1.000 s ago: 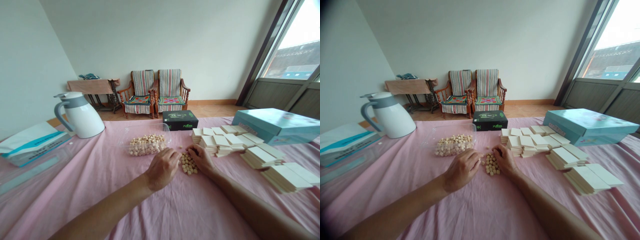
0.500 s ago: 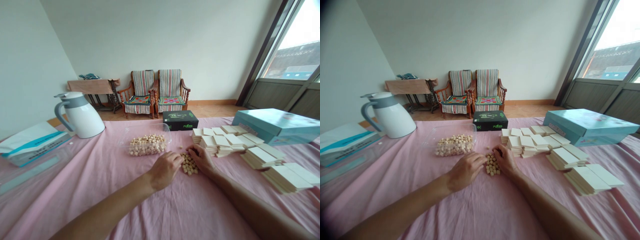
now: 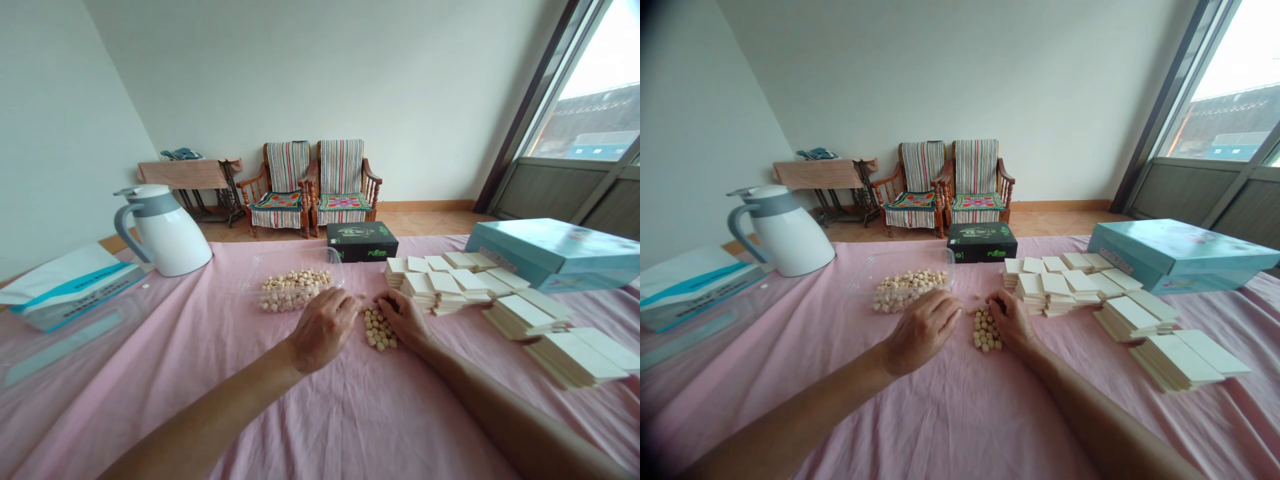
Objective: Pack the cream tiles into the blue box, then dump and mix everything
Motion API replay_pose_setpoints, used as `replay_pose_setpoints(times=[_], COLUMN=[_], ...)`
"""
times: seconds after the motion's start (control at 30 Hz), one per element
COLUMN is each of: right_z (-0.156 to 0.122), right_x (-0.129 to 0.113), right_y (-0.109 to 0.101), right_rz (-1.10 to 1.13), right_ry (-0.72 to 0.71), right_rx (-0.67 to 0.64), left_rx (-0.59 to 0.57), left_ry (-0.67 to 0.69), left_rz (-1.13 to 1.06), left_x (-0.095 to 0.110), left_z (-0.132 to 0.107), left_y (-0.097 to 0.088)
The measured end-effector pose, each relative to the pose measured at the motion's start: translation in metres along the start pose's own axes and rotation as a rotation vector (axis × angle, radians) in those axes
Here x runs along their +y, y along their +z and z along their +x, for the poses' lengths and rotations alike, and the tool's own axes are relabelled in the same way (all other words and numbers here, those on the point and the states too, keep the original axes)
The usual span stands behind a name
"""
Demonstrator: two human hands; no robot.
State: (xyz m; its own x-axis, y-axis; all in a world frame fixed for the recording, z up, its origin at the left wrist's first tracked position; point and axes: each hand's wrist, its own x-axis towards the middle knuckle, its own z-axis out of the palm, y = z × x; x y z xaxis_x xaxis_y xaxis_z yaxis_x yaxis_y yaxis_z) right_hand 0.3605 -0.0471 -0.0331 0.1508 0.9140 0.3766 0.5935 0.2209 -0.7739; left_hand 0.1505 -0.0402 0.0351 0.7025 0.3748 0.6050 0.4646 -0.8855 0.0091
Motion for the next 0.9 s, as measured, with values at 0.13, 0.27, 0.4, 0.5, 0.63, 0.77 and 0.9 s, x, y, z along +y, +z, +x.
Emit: replay_pose_setpoints(times=[0.13,0.27,0.4,0.5,0.63,0.77,0.9], right_z=[0.000,0.000,0.000,0.000,0.000,0.001,0.001], right_x=[0.000,0.000,-0.001,-0.002,-0.001,0.002,0.003], right_y=[0.000,0.000,0.000,0.000,0.000,0.001,0.001], right_rz=[0.009,0.001,0.002,0.006,0.005,-0.005,-0.012], right_ry=[-0.005,-0.002,0.006,-0.003,-0.024,-0.020,-0.020], right_rx=[-0.003,-0.002,0.003,0.013,0.020,0.010,-0.005], left_rx=[0.264,0.360,0.124,-0.101,-0.200,-0.196,-0.176], left_ry=[-0.144,-0.156,-0.007,-0.026,-0.051,-0.082,-0.177], left_rz=[0.133,0.109,-0.036,-0.126,-0.187,-0.233,-0.229], left_x=[-0.024,-0.032,-0.016,-0.004,-0.004,-0.007,-0.006], left_z=[0.012,0.010,0.002,-0.004,-0.013,-0.017,-0.015], left_y=[-0.028,-0.032,-0.009,0.017,0.045,0.053,0.049])
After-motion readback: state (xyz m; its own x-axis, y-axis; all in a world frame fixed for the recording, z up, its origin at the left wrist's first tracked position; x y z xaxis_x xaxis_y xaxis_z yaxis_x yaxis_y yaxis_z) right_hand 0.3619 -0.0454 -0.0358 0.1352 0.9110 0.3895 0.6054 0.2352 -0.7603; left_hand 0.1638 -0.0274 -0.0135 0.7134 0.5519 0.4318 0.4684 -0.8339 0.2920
